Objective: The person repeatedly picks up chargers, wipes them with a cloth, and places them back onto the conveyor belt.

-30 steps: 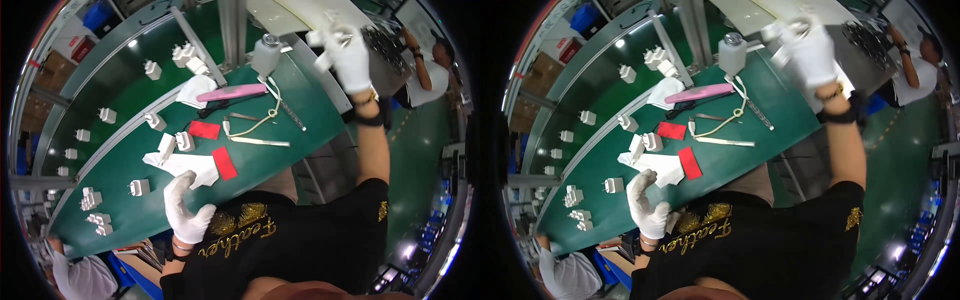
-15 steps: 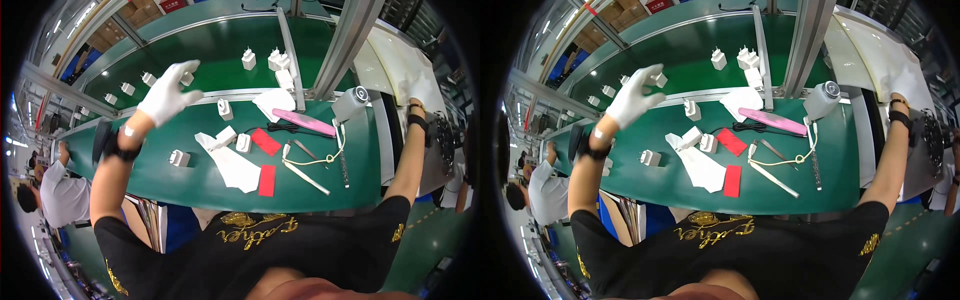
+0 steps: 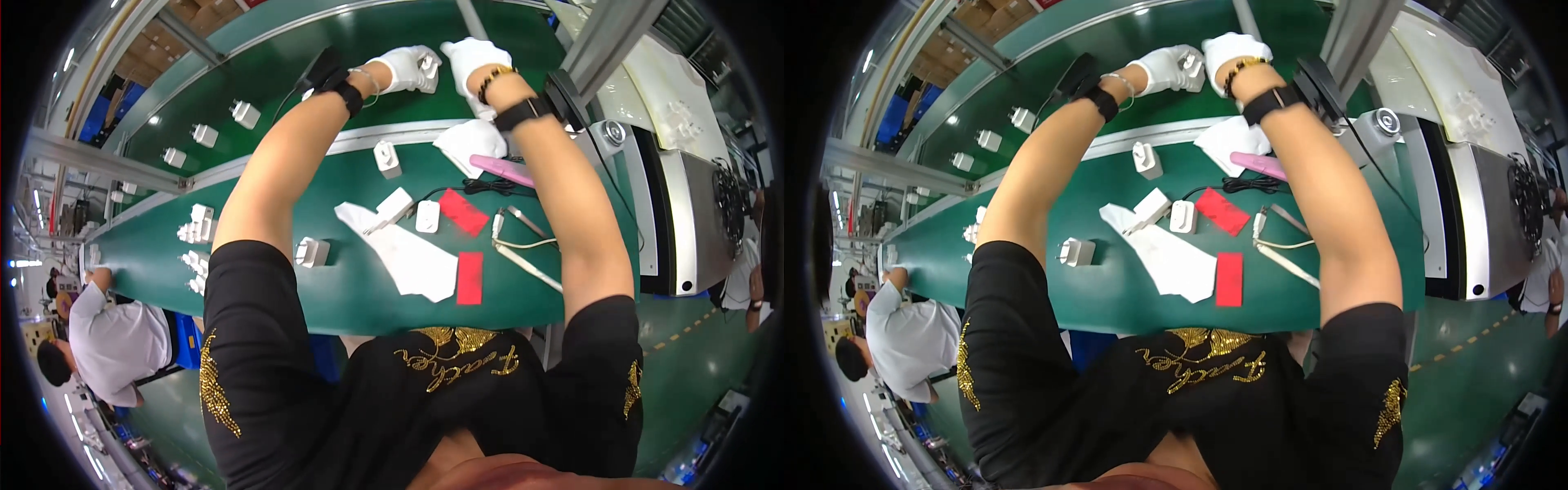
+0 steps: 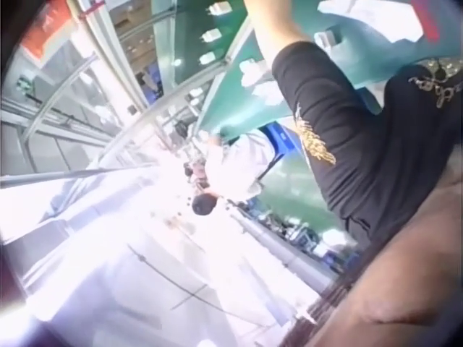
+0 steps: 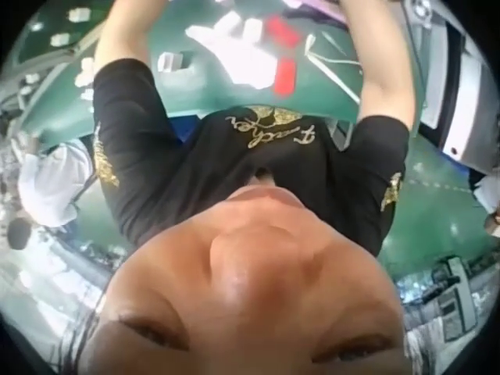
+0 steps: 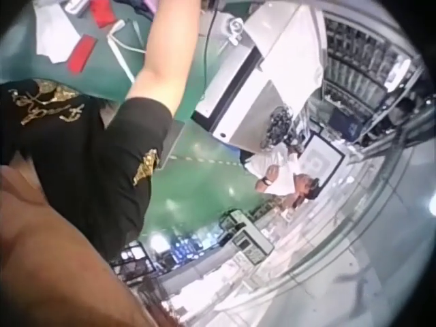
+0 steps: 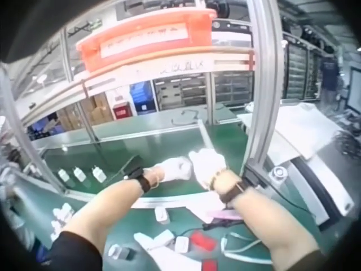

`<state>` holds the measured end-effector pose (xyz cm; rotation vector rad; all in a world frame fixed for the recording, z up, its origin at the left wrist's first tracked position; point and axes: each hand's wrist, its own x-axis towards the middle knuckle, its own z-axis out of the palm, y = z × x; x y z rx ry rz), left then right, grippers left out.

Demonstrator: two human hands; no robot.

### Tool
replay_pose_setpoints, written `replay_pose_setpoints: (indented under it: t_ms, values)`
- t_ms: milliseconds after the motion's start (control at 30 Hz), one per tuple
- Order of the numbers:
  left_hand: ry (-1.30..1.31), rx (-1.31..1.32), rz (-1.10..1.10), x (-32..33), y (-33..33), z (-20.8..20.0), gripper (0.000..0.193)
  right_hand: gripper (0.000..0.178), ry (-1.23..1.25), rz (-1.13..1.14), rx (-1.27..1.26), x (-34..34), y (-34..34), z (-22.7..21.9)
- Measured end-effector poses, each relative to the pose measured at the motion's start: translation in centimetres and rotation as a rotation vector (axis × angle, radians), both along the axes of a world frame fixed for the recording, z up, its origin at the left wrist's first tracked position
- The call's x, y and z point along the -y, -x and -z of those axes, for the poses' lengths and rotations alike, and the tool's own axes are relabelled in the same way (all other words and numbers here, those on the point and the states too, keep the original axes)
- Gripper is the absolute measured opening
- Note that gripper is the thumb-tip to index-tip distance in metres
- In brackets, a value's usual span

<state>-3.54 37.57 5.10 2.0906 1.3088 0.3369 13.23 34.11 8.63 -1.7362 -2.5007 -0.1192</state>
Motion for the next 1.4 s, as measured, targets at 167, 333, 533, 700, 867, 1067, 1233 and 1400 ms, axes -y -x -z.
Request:
replay_pose_setpoints:
  t_ms: [167,333,533,700,867,1067,1233,1400]
  values:
    - [-0.149,0.043,-0.108,4.6,4.7,-2.6,0.043,0.029,0.117,-0.073,0.278,-3.1,1.2,0.8]
    - [0.007,0.203,-0.131,11.6,12.7,-2.7,0.042,0.014,0.146,-0.015,0.176,-4.6,0.9,2.5]
    - [0.114,-0.004,-0.236,20.4,13.8,-1.5,0.043,0.015,-0.110,-0.487,0.329,4.6,2.7,-2.8]
    - [0.070,-0.072,-0.227,21.5,13.2,-1.7,0.049,0.009,0.099,-0.531,0.142,12.0,3.2,0.4]
    - [-0.190,-0.208,-0.183,20.7,10.1,-5.3,0.066,0.017,-0.134,-0.963,-0.050,10.0,0.6,-1.1]
    - [-0.251,-0.457,-0.003,17.0,4.8,-4.5,0.058,0.027,0.212,-0.172,0.225,3.4,-1.4,2.6]
    - [-0.138,-0.389,-0.063,16.3,4.5,-2.3,0.049,0.028,0.141,-0.133,0.209,5.6,-0.8,1.4]
    - [-0.474,-0.040,-0.137,17.3,5.8,-2.4,0.033,0.040,0.073,-0.168,-0.339,7.5,-3.6,-0.4]
